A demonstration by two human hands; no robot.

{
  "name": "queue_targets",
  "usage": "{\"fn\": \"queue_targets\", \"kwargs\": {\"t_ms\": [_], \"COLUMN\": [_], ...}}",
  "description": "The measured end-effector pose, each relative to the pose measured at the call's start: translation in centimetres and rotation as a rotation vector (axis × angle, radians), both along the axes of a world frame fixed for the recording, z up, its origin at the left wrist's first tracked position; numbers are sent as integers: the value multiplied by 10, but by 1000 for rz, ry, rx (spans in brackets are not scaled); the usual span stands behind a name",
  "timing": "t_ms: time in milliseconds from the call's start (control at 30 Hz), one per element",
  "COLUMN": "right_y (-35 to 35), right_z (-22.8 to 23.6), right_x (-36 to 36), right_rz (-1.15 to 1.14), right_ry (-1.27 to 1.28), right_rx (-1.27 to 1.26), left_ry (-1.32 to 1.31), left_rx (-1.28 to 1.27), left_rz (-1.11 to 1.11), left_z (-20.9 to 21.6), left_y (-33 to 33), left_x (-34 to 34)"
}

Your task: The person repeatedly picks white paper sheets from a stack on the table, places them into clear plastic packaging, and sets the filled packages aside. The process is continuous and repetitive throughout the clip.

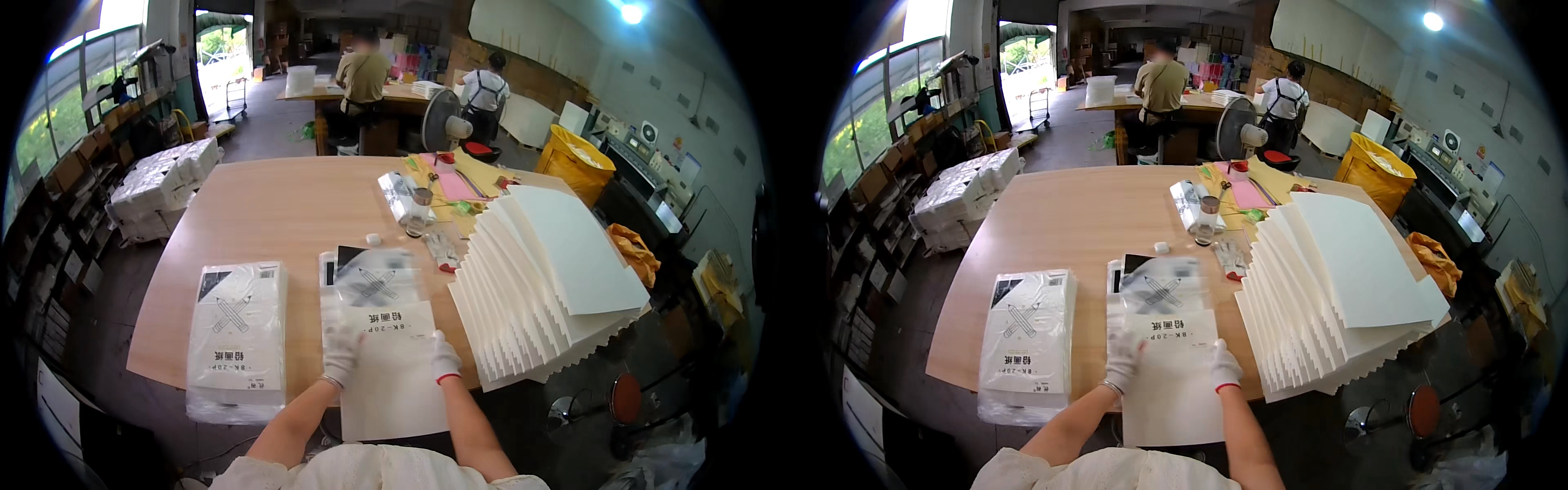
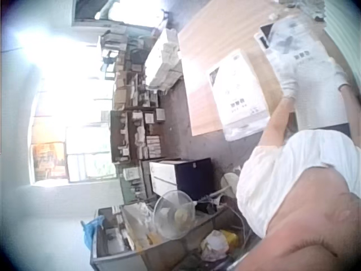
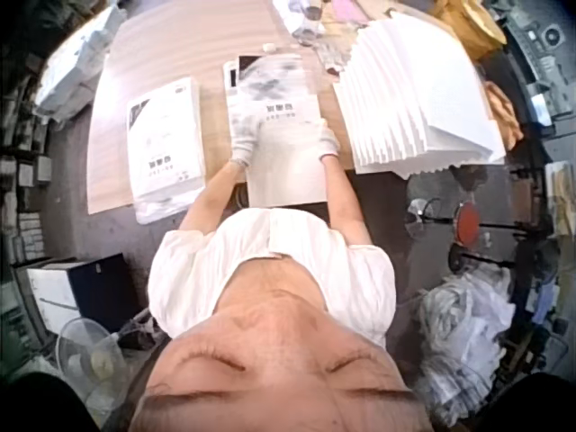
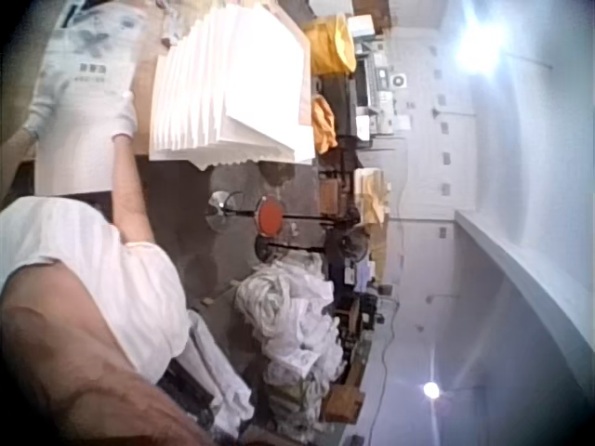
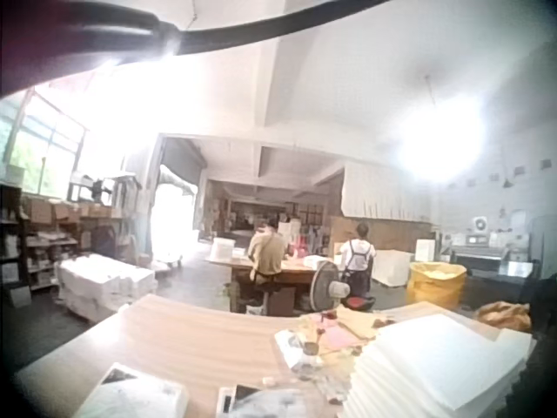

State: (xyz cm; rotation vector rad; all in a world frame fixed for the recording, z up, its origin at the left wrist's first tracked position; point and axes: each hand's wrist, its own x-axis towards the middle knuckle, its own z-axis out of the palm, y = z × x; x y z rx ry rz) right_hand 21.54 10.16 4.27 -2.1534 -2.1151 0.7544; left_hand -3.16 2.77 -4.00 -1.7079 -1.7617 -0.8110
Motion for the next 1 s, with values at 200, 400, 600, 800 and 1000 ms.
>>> {"fn": "queue_targets", "kwargs": {"t_ms": [200, 400, 600, 800, 1000], "right_y": [-51, -188, -205, -238, -202], "right_z": [1, 11, 24, -21, -11], "right_x": [32, 87, 73, 127, -5], "right_rz": [272, 403, 229, -70, -269], "right_ry": [-31, 362, 308, 896, 1649], "right_rx": [-76, 231, 312, -337, -420], "left_ry": [-1132, -1167, -1150, -1083, -828], "left_rx": [-615, -902, -624, -594, -201], "left_rz": [95, -470, -150, -553, -624], "left_z": [41, 44, 128, 138, 205], "left_y": [-66, -240, -207, -216, -197], "left_x": [-4, 11, 18, 20, -4]}}
